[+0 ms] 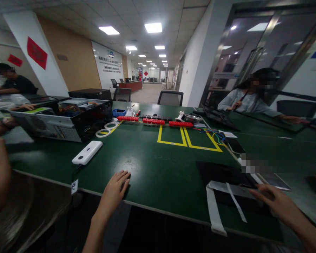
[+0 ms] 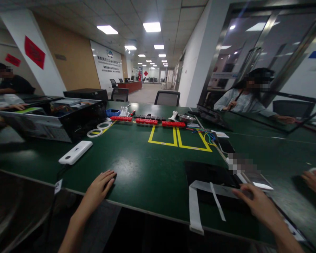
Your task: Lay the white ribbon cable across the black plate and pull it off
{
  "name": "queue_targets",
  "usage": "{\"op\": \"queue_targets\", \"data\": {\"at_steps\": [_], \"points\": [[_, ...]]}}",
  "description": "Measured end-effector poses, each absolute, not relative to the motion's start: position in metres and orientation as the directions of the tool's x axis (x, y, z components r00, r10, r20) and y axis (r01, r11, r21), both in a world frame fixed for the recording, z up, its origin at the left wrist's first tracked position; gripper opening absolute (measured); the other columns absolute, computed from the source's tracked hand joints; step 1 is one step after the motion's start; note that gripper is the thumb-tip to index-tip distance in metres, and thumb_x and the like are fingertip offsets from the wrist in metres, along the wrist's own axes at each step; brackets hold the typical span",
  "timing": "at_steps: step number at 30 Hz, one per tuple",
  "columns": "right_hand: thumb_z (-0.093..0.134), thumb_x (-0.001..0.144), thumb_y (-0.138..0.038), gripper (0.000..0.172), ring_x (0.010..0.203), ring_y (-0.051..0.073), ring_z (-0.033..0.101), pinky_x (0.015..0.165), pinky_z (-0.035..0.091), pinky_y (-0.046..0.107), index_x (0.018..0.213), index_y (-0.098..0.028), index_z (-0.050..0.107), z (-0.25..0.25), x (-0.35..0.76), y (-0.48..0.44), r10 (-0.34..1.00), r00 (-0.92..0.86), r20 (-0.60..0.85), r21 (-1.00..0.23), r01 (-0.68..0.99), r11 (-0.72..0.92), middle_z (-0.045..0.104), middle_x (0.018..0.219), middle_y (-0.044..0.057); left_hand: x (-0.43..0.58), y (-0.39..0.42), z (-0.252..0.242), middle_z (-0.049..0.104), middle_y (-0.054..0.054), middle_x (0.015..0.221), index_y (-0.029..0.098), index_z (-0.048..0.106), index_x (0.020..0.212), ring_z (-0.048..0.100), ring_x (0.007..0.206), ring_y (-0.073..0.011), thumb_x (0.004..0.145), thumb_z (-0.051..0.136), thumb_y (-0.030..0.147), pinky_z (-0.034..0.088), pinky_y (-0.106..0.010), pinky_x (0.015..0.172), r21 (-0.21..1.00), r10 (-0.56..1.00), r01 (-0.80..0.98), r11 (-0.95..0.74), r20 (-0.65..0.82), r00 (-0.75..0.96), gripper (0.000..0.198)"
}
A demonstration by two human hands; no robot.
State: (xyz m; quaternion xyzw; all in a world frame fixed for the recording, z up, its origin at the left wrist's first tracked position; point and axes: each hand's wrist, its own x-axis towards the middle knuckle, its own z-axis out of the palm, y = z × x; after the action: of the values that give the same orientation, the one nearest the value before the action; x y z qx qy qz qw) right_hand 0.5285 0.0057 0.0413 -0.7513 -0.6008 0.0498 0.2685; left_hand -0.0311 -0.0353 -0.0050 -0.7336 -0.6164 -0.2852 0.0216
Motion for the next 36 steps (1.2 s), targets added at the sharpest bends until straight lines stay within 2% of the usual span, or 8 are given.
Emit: {"op": "queue_targets", "data": {"at_steps": [4,9,14,21,26,31,36], "points": [[0.059,0.054,-0.059,0.037,0.093,0.030,0.060,0.078,0.046,0.039,0.060,-0.023,0.055,0.040,0.524,0.010,0.963,0.233,0.134,-0.648,0.756,-0.093,0.060,0.113,0.014,-0.030,-0.036,-0.004,0.063,-0.007,0.118,0.019,0.061,0.113,0.052,0.116,-0.0219,0.090,0.043,0.030,0.034,-0.044,0.103,0.313,0.887,0.918,-0.245,0.455,0.081,0.032],[0.063,0.056,-0.056,0.034,0.107,0.032,0.053,0.086,0.043,0.040,0.060,-0.023,0.053,0.042,0.506,0.013,0.968,0.189,0.166,-0.738,0.675,-0.005,0.058,0.114,0.015,-0.025,-0.035,-0.001,0.063,-0.006,0.117,0.020,0.061,0.113,0.052,0.116,-0.0227,0.090,0.043,0.029,0.034,-0.046,0.102,0.319,0.891,0.917,-0.241,0.446,0.079,0.031],[0.061,0.063,-0.055,0.034,0.107,0.030,0.053,0.085,0.045,0.039,0.065,-0.022,0.052,0.046,0.456,0.017,0.991,0.045,0.123,-0.791,0.608,0.070,0.057,0.114,0.014,-0.006,-0.032,0.004,0.062,-0.005,0.119,0.023,0.060,0.115,0.053,0.115,-0.0208,0.090,0.043,0.029,0.034,-0.044,0.102,0.352,0.886,0.886,-0.301,0.446,0.124,0.030],[0.054,0.068,-0.049,0.030,0.102,0.027,0.053,0.086,0.043,0.041,0.064,-0.021,0.049,0.050,0.361,0.027,0.987,-0.025,0.161,-0.760,0.635,0.140,0.059,0.099,0.011,0.023,-0.030,0.028,0.059,-0.003,0.123,0.024,0.055,0.120,0.050,0.118,-0.0193,0.092,0.041,0.034,0.032,-0.042,0.104,0.473,0.902,0.800,-0.369,0.389,0.186,0.034],[0.053,0.071,-0.046,0.026,0.101,0.025,0.054,0.087,0.042,0.039,0.067,-0.021,0.050,0.049,0.326,0.037,0.979,-0.097,0.178,-0.744,0.638,0.198,0.058,0.099,0.010,0.039,-0.020,0.039,0.049,-0.008,0.134,0.022,0.040,0.134,0.045,0.123,-0.0196,0.092,0.036,0.043,0.034,-0.039,0.103,0.603,0.942,0.725,-0.332,0.256,0.219,0.047],[0.053,0.073,-0.044,0.024,0.098,0.023,0.055,0.086,0.042,0.039,0.070,-0.021,0.050,0.052,0.315,0.043,0.980,-0.111,0.162,-0.756,0.625,0.196,0.058,0.099,0.009,0.052,0.000,0.036,0.043,-0.013,0.138,0.012,0.039,0.134,0.035,0.129,-0.0232,0.092,0.032,0.045,0.024,-0.042,0.107,0.546,0.942,0.769,-0.333,0.165,0.291,0.054],[0.053,0.075,-0.042,0.022,0.097,0.022,0.055,0.086,0.043,0.038,0.071,-0.020,0.050,0.054,0.314,0.039,0.984,-0.105,0.142,-0.770,0.614,0.176,0.059,0.101,0.008,0.053,-0.008,0.031,0.053,-0.014,0.128,0.013,0.053,0.123,0.045,0.123,-0.0247,0.091,0.037,0.046,0.033,-0.043,0.102,0.478,0.940,0.812,-0.336,0.222,0.259,0.049]]}}
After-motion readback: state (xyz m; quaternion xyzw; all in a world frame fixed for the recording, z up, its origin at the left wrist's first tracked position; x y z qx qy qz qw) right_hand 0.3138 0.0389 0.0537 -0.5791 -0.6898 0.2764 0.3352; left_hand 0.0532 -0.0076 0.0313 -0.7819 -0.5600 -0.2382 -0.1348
